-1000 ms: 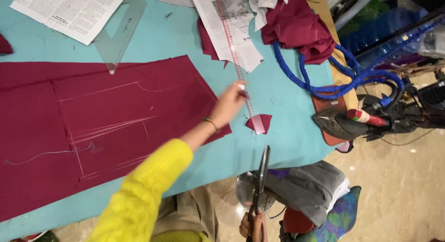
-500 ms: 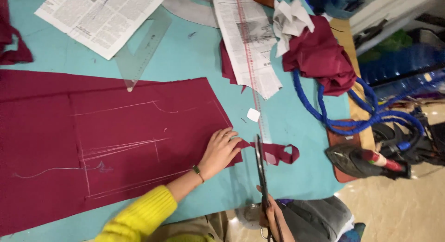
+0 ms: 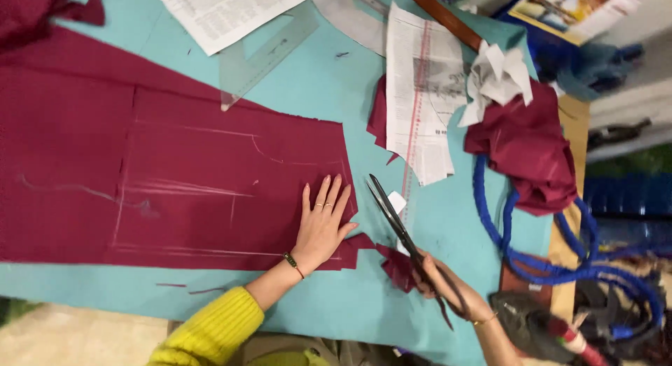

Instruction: The person uses a ruler and chalk to mark lines on a piece of maroon fabric laid on a table. They then use scissors to cut the fabric along the marked lines, separating the pattern from the rest of the material.

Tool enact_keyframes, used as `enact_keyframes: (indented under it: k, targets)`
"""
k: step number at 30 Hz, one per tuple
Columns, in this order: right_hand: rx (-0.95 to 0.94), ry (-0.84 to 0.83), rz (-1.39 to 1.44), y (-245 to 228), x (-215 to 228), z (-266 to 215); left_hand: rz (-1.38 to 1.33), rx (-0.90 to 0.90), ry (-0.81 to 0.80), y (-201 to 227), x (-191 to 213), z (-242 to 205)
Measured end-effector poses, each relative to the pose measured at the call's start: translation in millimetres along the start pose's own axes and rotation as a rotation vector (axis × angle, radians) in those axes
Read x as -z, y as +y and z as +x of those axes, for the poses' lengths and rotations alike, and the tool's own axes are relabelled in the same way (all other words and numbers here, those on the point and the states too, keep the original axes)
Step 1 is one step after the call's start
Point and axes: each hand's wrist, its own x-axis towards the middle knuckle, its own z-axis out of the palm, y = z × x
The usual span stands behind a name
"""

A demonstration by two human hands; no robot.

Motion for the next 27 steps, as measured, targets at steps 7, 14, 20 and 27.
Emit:
enact_keyframes:
  k: [7,14,20,27]
  targets:
    - [-0.198,-0.174,-0.108,-16,93,34,0.167,0.140,0.048,22,-20,2]
    - [-0.158,-0.463,-0.304,-33,150,91,0.304,0.154,-0.016,26,-17,-1]
    - [-0.216,-0.548,-0.311,-39,179,142,0.232,0.159,-0.043,25,-25,0]
    - [-0.206,-0.615,-0.507,-43,202,204,0.083,0.165,-0.025,22,-29,-2]
